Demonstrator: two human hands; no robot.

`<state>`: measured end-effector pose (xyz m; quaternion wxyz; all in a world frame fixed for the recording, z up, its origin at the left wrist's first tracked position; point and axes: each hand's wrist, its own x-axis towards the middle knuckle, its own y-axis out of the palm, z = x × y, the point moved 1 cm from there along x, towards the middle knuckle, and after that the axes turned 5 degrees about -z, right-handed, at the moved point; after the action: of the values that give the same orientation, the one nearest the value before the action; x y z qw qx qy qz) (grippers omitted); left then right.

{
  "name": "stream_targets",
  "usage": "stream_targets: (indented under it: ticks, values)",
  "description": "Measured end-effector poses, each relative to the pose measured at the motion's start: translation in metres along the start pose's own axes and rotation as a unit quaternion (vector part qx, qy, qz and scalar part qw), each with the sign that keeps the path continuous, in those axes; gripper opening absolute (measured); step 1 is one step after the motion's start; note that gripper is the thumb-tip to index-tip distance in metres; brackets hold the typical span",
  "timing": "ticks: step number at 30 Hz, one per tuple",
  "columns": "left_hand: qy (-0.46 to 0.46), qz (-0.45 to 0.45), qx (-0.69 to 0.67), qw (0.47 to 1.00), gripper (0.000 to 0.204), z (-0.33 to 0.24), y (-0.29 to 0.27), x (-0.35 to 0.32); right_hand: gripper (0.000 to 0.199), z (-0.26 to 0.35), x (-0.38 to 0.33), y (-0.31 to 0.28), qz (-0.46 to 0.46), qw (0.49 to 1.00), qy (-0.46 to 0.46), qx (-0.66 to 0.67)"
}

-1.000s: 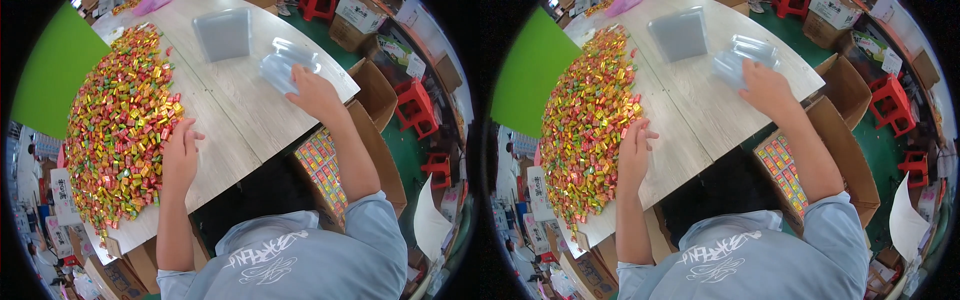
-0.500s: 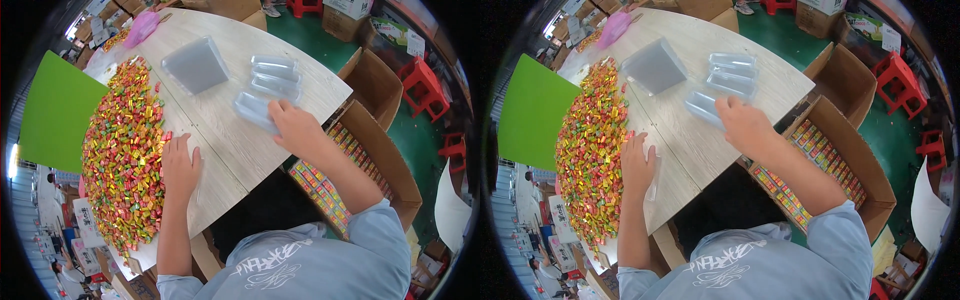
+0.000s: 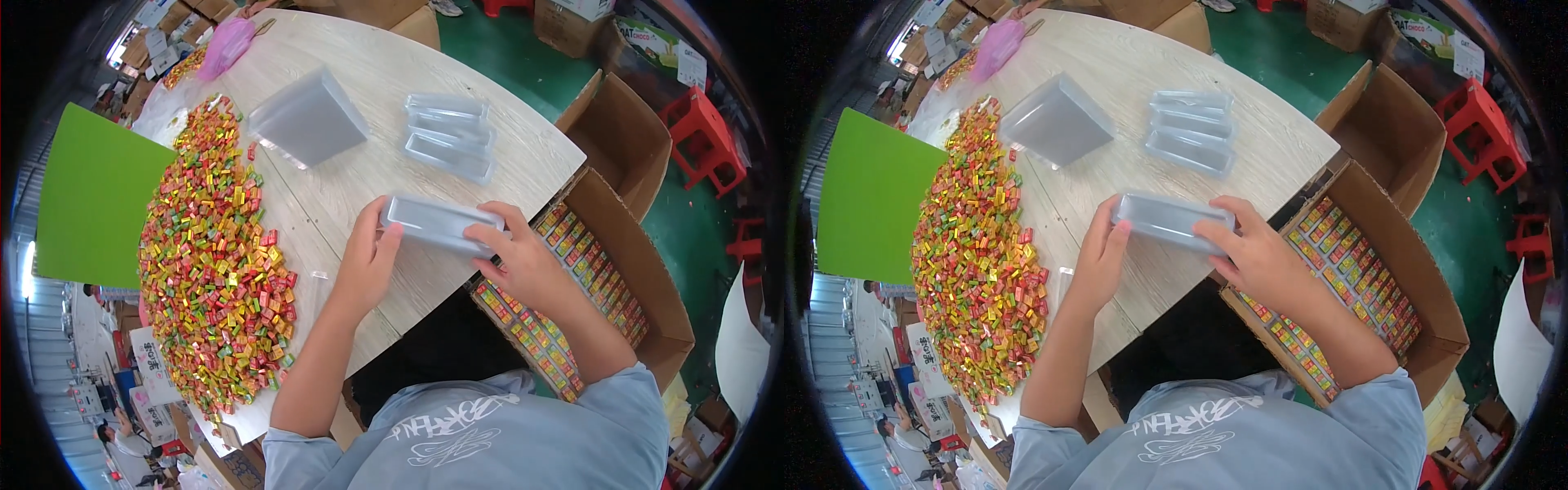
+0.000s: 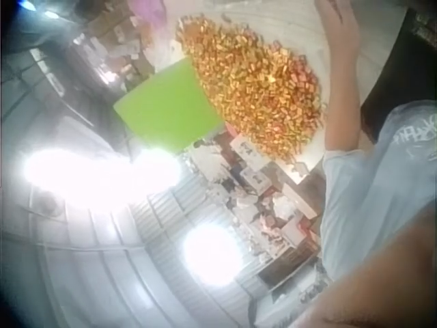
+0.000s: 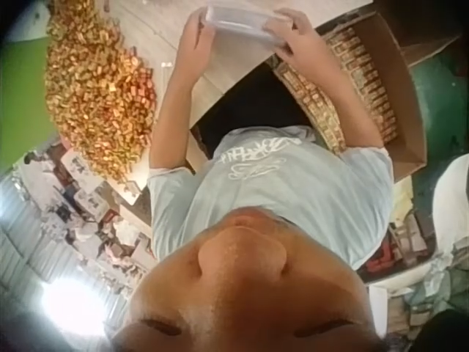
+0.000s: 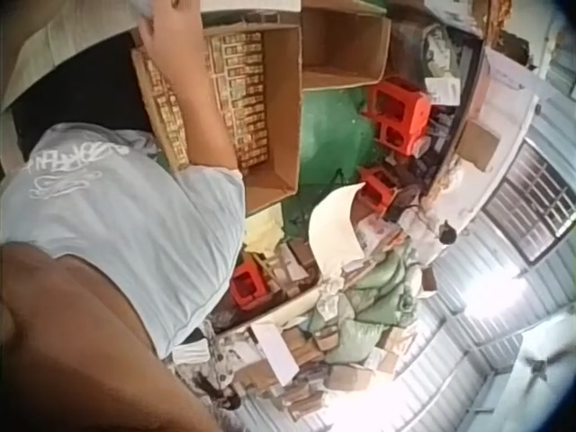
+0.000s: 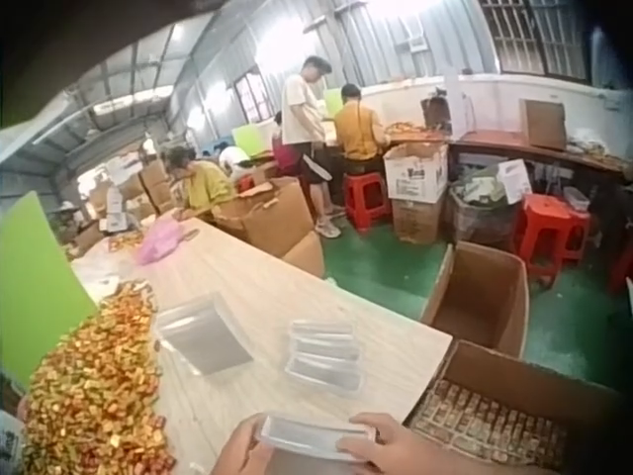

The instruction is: The recorder is packing small colorful toy parts into clear plastic containers at a factory workstation.

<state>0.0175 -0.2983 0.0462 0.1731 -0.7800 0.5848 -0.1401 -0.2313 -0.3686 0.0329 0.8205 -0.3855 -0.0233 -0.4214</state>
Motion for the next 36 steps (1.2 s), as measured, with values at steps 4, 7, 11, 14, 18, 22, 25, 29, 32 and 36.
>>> stream_targets:
  ticks: [4,7,11,14,18,22,25,29,32,36]
  values:
    - [0.083,-0.036,-0.041,0.995,0.046,-0.027,0.0,0.043,0.055,-0.004,0.031,-0.014,-0.066,0.997,-0.024,-0.031]
    - [0.118,-0.075,-0.05,0.989,0.044,-0.032,0.004,0.09,0.057,-0.01,0.066,-0.022,-0.125,0.991,-0.028,-0.049]
    - [0.123,-0.064,-0.02,0.99,0.041,-0.003,0.03,0.11,0.057,-0.04,0.076,-0.009,-0.136,0.99,0.005,-0.041]
    - [0.162,-0.103,0.081,0.978,0.039,0.011,0.03,0.108,0.057,-0.036,0.074,-0.009,-0.128,0.991,0.013,-0.041]
    - [0.094,-0.035,0.002,0.995,0.041,-0.005,0.027,0.098,0.058,-0.028,0.066,-0.015,-0.101,0.993,0.004,-0.054]
    - [0.079,-0.026,-0.009,0.996,0.044,0.001,0.021,0.082,0.057,-0.023,0.057,-0.011,-0.088,0.995,0.029,-0.04]
    - [0.058,-0.031,-0.015,0.998,0.046,0.005,0.02,0.06,0.057,-0.018,0.045,-0.007,-0.074,0.995,0.052,-0.04]
    - [0.021,-0.004,0.026,0.999,0.051,-0.006,0.013,0.034,0.058,-0.023,0.032,-0.002,-0.055,0.998,0.014,-0.015]
    - [0.029,-0.026,-0.004,0.999,0.051,-0.008,0.014,0.025,0.059,-0.025,0.028,0.004,-0.069,0.997,-0.022,0.002]
    - [0.04,-0.036,-0.002,0.999,0.05,0.002,0.012,0.025,0.059,-0.021,0.03,0.003,-0.056,0.998,-0.033,-0.005]
